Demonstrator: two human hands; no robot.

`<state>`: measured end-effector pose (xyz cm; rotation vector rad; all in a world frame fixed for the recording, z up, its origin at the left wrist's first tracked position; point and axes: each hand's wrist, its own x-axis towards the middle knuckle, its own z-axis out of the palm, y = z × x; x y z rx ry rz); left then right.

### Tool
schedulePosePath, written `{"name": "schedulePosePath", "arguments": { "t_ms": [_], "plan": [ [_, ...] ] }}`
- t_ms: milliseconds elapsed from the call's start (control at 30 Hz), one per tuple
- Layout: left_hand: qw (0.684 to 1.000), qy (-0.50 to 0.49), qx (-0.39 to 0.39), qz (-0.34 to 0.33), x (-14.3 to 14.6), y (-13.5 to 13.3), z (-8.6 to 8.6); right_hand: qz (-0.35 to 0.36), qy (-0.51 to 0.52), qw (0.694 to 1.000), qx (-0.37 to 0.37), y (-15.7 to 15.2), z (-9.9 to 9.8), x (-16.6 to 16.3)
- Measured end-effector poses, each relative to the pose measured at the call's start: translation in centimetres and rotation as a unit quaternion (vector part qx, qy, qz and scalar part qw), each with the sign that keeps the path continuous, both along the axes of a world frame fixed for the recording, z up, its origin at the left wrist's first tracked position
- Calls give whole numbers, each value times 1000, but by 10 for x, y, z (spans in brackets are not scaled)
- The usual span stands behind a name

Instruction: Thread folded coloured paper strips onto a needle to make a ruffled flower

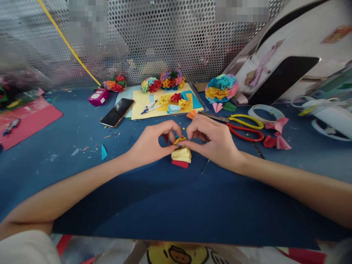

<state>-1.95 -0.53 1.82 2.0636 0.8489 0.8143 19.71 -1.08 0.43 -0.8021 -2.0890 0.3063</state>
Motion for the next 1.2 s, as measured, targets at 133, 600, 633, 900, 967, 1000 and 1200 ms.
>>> {"name": "schedulePosePath", "arguments": {
  "t_ms": [133,600,633,900,967,1000,1200],
  "plan": [
    [1000,-17,-3,7,0,2,-3,3,-26,999,37,2,0,3],
    [1000,-2,5,10,0,-1,-1,-11,-94,987,132,3,0,6],
    [1000,4,9,12,0,-2,0,-12,-96,987,130,3,-1,5],
    [999,-4,-29,32,0,-2,3,-24,-94,983,158,3,-6,5],
    [998,-16,-59,29,-1,1,3,-29,-90,983,159,5,-8,6],
    [997,-20,-70,27,-2,3,3,-30,-87,983,161,6,-9,7],
    [999,-2,-23,37,-3,3,6,-27,-71,978,195,10,-12,10]
  ]
}}
